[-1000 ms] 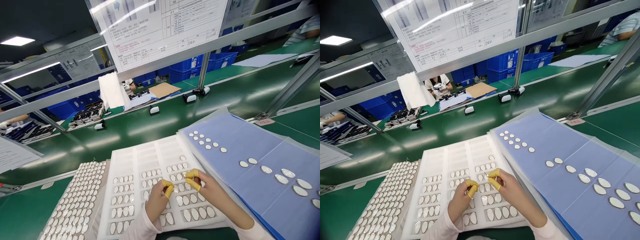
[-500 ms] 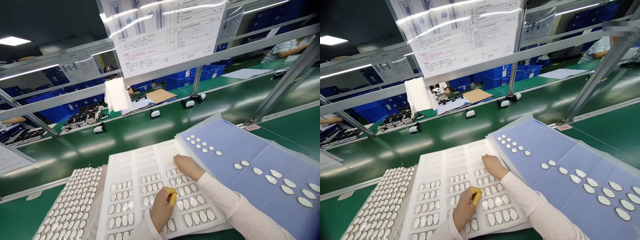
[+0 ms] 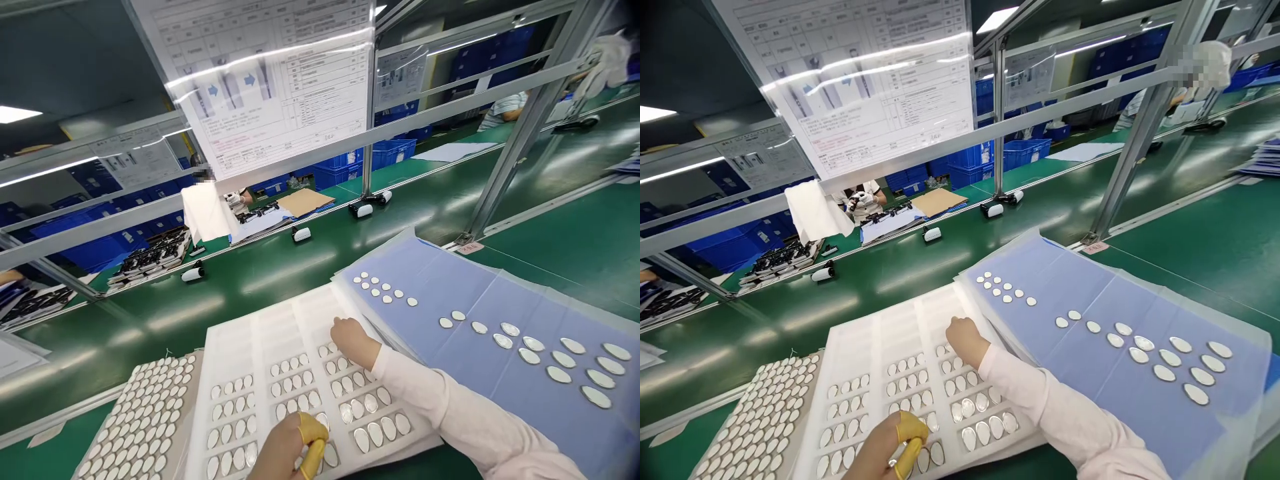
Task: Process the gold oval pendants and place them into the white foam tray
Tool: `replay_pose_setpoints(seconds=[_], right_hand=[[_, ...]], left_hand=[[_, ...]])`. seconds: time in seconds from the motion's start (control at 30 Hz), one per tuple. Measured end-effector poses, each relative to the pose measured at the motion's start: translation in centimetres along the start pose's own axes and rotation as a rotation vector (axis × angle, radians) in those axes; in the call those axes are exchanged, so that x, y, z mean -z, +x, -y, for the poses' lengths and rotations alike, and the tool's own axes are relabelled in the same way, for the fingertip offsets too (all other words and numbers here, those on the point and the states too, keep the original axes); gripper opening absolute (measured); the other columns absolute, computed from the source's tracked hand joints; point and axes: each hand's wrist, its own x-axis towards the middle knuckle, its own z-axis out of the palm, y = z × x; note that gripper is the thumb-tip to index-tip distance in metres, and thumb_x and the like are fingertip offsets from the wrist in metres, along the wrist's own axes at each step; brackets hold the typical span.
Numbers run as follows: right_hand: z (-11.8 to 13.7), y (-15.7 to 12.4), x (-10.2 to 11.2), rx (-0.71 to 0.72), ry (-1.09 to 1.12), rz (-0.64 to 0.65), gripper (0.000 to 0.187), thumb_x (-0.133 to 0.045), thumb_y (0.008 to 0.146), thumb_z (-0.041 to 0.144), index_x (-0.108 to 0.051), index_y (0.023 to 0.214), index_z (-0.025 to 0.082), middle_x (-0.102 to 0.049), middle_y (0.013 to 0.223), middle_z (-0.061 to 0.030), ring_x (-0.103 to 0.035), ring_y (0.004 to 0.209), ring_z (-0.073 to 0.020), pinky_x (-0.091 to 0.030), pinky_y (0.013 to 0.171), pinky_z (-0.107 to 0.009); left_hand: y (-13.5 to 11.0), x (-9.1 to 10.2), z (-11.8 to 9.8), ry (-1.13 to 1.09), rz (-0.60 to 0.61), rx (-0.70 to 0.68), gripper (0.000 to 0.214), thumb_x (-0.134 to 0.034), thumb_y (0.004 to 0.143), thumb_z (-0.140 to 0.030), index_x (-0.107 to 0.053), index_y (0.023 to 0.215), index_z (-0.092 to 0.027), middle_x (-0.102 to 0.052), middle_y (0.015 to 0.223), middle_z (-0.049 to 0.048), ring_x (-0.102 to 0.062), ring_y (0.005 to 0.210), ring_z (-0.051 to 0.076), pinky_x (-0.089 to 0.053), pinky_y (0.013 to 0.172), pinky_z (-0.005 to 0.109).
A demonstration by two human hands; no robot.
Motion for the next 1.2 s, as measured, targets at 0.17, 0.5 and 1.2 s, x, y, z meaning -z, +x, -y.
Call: replay_pose_setpoints(seconds=[0.17,0.5,1.2], right_hand=[[-3.8,-1.6,0.5,-0.121,0.088,0.056,0.03,-0.065,0.097,0.032,-0.064,0.121,0.014,-0.068,0.119,-0.0095,-0.069,0.1,-0.0218,-0.059,0.085,-0.042],[-14.1,-3.0,-1.8,-0.577,0.16,-0.07,0.033,-0.064,0.098,0.033,-0.062,0.125,0.016,-0.066,0.123,-0.0094,-0.068,0.101,-0.0224,-0.059,0.084,-0.042],[-14.4,-2.7,-5.2,-0.631,0.273,-0.157,0.029,-0.062,0.099,0.034,-0.063,0.122,0.016,-0.068,0.116,-0.0077,-0.069,0.094,-0.0201,-0.06,0.08,-0.039]], left_hand=[[3.8,3.1,-2.4,0.203,0.068,-0.139,0.021,-0.045,0.098,-0.021,-0.066,0.103,-0.022,-0.071,0.091,0.0069,-0.066,0.084,0.019,-0.053,0.078,0.029],[25.0,-5.4,1.3,0.459,0.324,-0.06,0.027,-0.045,0.097,-0.014,-0.07,0.107,-0.017,-0.072,0.104,0.0075,-0.066,0.095,0.018,-0.054,0.088,0.03],[34.9,-10.1,4.0,0.668,0.481,0.138,0.033,-0.062,0.096,-0.035,-0.061,0.124,-0.017,-0.063,0.127,0.0102,-0.064,0.108,0.024,-0.057,0.091,0.045]])
